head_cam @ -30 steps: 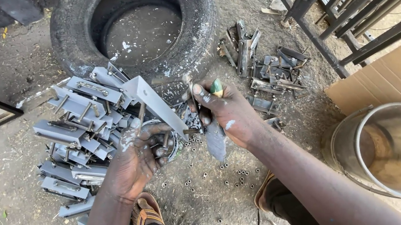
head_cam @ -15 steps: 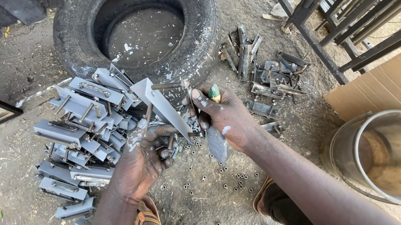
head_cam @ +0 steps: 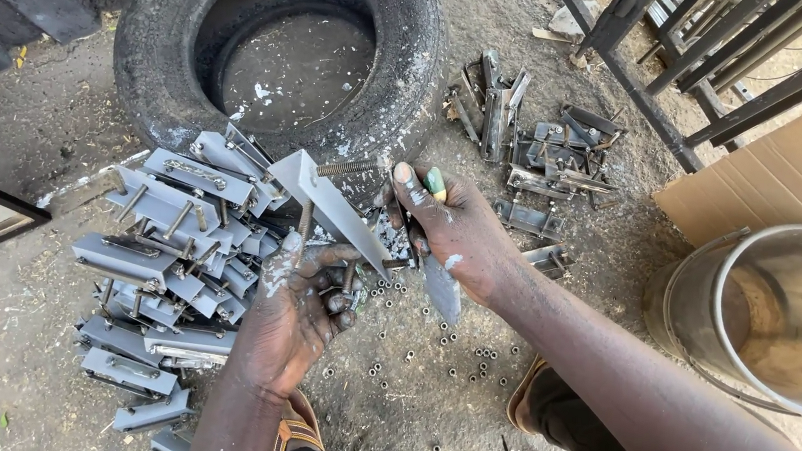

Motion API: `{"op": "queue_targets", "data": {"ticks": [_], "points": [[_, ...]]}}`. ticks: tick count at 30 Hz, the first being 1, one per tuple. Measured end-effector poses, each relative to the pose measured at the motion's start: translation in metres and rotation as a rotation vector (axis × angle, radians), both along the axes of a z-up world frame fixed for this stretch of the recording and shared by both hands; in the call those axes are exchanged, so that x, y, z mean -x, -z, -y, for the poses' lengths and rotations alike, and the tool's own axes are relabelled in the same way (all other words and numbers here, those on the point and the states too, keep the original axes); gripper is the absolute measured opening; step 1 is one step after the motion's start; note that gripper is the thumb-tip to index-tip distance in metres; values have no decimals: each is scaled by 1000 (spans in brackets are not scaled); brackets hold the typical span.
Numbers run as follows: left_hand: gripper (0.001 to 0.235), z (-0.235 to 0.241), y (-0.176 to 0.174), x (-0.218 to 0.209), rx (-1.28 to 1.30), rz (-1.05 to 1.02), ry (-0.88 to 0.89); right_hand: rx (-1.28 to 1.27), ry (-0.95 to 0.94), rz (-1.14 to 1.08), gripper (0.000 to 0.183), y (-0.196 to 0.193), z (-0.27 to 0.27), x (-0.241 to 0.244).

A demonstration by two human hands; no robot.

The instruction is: Painting small metal brackets or components using a paintbrush and grey paint in an industrial setting.

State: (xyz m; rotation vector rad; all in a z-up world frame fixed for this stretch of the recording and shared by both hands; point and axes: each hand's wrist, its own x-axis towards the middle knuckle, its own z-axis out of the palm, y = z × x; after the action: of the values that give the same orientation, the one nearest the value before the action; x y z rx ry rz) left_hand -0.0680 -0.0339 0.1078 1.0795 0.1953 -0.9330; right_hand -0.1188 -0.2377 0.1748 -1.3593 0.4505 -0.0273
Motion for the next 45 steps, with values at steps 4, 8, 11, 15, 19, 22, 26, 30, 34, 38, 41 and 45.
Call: {"op": "queue_targets", "data": {"ticks": [4,8,11,15,19,22,26,30,34,38,41,45], "points": [[43,-2,3,-2,14,8,15,-70,-113,79,28,0,10,2],[58,-1,5,-1,15,9,39,-8,-247,147,52,-8,22,3],[62,1,3,2,32,21,73,82,-260,172,46,-12,20,4],[62,4,-1,3,-3,-35,55,177,-252,210,31,0,24,0],[71,3,1,4,-2,-22,63,226,-331,260,36,-10,31,3],[75,2,-8,4,8,-28,79,162,-374,307,42,-16,30,3],[68,3,-12,3,5,-45,93,-71,-279,345,33,-2,29,2],[67,1,2,2,20,-43,97,-109,-257,356,33,21,29,0],[65,2,-7,7,18,-81,74,-110,-230,345,31,22,28,-1],[70,6,-18,1,-40,-64,71,-105,-176,426,31,12,41,-3],[60,8,-19,1,-72,-7,102,-281,-5,395,30,40,49,-10],[54,12,-30,5,-127,67,64,-333,57,350,28,78,46,-20]]}}
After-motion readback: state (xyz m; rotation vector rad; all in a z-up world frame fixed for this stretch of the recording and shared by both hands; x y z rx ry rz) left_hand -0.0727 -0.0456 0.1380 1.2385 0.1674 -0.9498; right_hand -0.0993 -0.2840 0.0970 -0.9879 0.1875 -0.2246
